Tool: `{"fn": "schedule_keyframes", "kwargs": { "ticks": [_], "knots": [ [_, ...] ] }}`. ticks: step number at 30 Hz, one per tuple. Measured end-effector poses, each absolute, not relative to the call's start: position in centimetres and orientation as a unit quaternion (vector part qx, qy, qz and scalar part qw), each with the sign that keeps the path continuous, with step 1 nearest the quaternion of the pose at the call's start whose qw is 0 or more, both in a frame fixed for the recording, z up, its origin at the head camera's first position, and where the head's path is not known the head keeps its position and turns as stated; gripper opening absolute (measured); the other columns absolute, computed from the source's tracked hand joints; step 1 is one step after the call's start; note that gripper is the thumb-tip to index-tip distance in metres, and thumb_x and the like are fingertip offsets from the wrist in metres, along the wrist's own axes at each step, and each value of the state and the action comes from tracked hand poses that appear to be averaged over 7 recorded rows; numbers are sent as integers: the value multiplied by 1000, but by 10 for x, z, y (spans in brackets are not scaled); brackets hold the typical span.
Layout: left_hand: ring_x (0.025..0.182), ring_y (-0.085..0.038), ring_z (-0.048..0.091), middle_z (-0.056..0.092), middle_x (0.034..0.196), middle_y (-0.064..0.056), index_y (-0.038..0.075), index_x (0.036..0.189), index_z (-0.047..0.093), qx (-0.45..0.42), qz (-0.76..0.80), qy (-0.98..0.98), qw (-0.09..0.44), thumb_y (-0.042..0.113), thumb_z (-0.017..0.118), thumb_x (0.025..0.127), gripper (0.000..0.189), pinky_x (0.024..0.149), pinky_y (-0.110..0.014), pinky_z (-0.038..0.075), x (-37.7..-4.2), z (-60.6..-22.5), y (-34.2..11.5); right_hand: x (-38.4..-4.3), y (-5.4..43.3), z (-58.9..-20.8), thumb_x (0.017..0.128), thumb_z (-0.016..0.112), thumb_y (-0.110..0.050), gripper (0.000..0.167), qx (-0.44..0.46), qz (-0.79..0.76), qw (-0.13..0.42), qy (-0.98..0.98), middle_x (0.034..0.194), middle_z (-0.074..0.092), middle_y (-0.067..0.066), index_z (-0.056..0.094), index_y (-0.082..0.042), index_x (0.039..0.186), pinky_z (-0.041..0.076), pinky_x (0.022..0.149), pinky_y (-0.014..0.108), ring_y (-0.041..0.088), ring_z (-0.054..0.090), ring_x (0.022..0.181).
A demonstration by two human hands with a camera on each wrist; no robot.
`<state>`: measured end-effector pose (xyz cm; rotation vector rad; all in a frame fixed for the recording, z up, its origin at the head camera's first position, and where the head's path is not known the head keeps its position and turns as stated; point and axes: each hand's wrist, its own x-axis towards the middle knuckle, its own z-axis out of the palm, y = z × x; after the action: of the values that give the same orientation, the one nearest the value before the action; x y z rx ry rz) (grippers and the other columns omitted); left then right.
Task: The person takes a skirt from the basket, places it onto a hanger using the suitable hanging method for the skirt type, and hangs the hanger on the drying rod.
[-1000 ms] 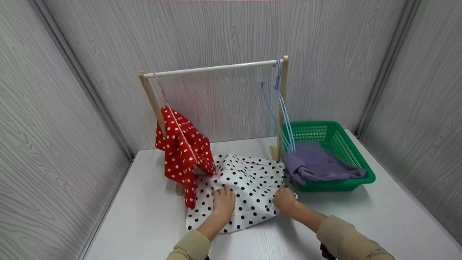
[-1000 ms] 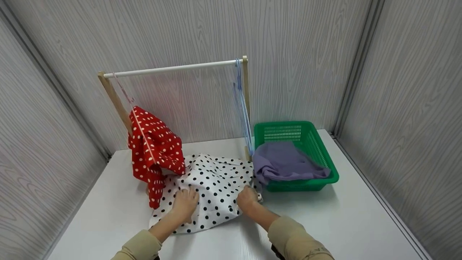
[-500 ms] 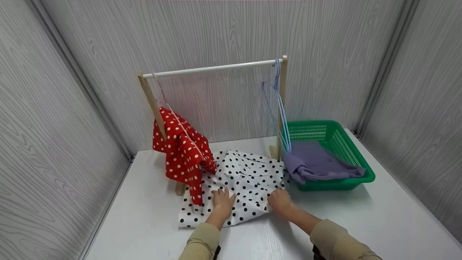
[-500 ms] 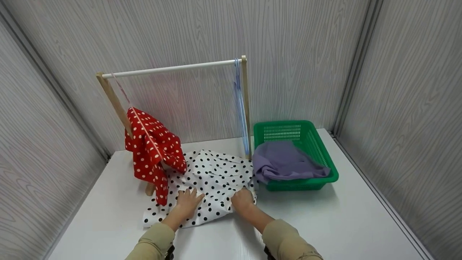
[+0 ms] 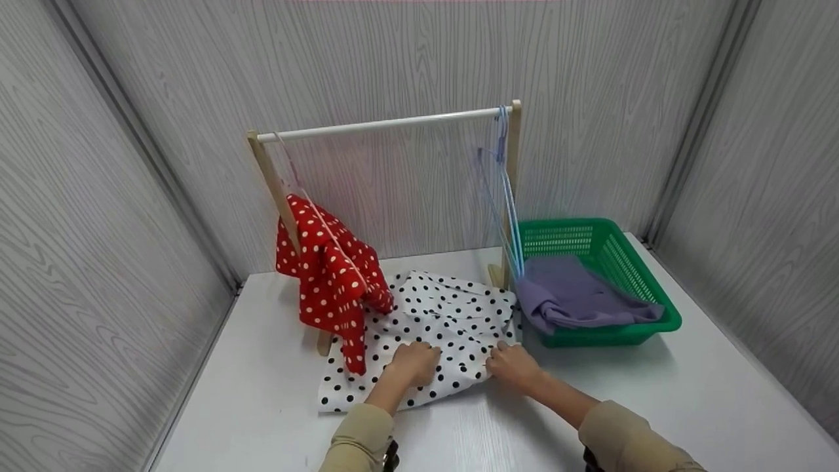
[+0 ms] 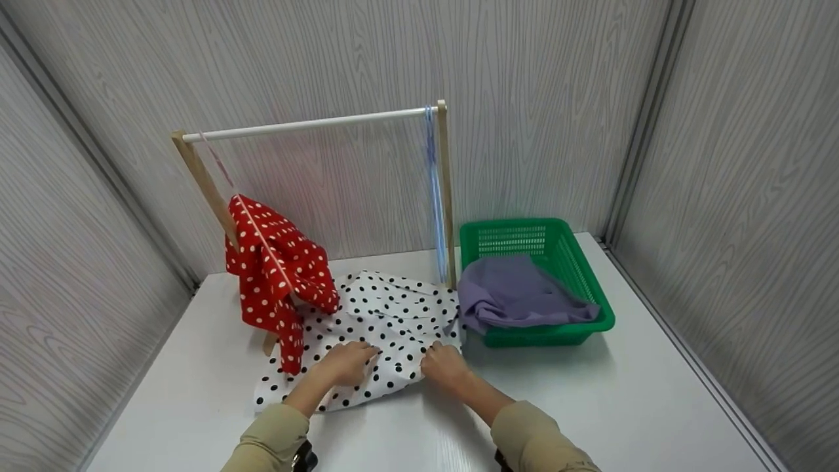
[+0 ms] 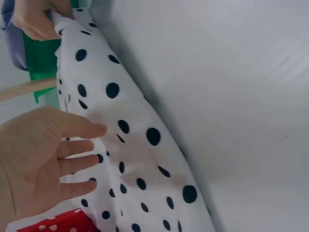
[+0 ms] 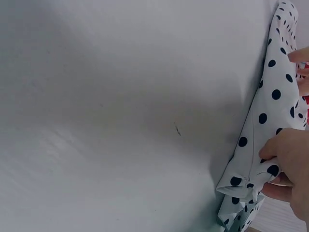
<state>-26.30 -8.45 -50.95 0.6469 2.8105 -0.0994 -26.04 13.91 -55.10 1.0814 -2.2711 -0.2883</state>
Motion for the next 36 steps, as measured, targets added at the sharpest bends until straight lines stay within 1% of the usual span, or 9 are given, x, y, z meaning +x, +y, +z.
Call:
{"fn": "schedule_keyframes", "kwargs": {
  "ticks": [6,8,13,18,20,25,28,32,36],
  "knots": [
    [83,-20,59,63,91,-1,13,100,64,310,-12,947,85,28,68,76,28,71,-35,46,-259,-513,-65,-271,129,-568,67,65,-7,16,396,-104,360,-838,57,48,1,55,-11,55,38,37,27,16,45,54],
    [79,-20,59,63,86,-1,14,97,65,307,-46,949,58,33,70,76,29,69,-35,46,-256,-521,-61,-274,124,-571,68,60,-5,16,395,-106,386,-827,57,48,1,55,-11,54,37,36,26,16,45,54],
    [73,-20,59,63,78,-3,14,91,67,278,-118,953,-8,27,68,79,18,65,-34,46,-255,-544,-58,-276,117,-573,70,52,-3,19,382,-81,413,-823,58,47,3,54,-9,53,37,35,26,17,45,54],
    [73,-20,59,62,77,-4,10,86,66,265,-111,958,-21,20,66,81,11,65,-33,47,-254,-550,-58,-271,126,-567,73,60,-1,4,342,-8,324,-882,72,49,10,57,-4,71,45,44,29,24,51,66],
    [73,-20,59,62,76,-4,9,84,66,264,-103,959,-19,19,65,81,11,66,-33,47,-253,-548,-58,-268,134,-562,72,68,-5,16,326,37,256,-909,78,49,13,54,-3,80,47,49,33,28,51,71],
    [72,-20,58,61,76,-5,8,85,66,271,-77,959,13,18,66,81,11,66,-33,46,-255,-541,-64,-261,156,-553,70,75,-14,28,295,158,104,-937,82,50,8,52,-5,83,44,60,41,28,52,75],
    [69,-20,57,60,74,-5,7,84,65,277,-57,959,28,15,65,81,9,63,-32,46,-257,-536,-68,-261,162,-554,73,74,-14,29,275,201,72,-937,91,58,11,58,-3,94,47,70,43,29,57,84],
    [61,-19,56,59,67,-5,7,78,63,289,-36,957,0,10,63,81,4,56,-30,45,-261,-533,-73,-263,162,-555,73,75,-12,49,219,271,48,-936,108,59,19,55,3,116,47,79,46,33,58,96],
    [56,-18,55,58,63,-4,7,73,61,286,-2,958,-34,6,62,78,5,53,-30,45,-263,-529,-79,-264,158,-553,71,75,-8,47,198,311,53,-928,102,60,15,58,6,112,46,77,45,30,57,91]
  ]
}}
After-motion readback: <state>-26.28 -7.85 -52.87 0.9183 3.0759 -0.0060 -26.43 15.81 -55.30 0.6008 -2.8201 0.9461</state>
